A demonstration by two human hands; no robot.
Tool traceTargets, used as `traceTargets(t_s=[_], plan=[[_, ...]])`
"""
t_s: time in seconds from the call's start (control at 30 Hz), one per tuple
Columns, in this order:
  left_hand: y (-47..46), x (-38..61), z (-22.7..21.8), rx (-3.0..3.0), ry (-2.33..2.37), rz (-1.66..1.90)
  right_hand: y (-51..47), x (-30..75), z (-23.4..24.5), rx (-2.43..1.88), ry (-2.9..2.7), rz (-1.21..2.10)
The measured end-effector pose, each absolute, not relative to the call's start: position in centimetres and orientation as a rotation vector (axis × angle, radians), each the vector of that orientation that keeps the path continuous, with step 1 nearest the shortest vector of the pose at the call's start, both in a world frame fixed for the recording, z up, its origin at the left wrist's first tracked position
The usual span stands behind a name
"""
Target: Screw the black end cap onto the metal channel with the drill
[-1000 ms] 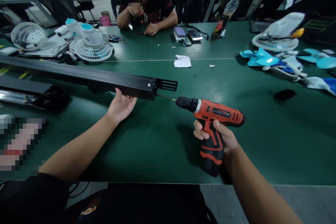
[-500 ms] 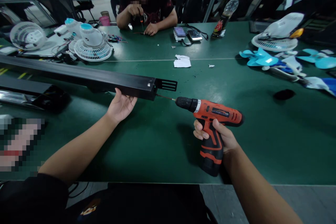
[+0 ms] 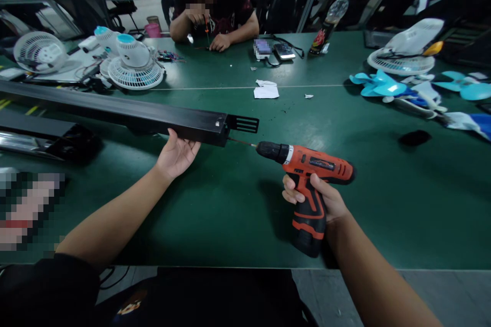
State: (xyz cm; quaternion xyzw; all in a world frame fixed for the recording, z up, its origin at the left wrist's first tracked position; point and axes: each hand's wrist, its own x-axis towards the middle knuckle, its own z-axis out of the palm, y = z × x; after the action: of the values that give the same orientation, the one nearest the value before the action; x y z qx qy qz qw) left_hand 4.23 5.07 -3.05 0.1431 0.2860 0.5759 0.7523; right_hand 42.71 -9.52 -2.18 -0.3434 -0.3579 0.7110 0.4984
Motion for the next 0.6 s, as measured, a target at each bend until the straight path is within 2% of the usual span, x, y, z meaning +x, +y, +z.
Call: traceTargets(t_s=[0.6], plan=[[4.91,4.43,-2.71,0.298,0.627,1.258,-9.46,43.03,-2.24,-0.830,-0.902,1.757]])
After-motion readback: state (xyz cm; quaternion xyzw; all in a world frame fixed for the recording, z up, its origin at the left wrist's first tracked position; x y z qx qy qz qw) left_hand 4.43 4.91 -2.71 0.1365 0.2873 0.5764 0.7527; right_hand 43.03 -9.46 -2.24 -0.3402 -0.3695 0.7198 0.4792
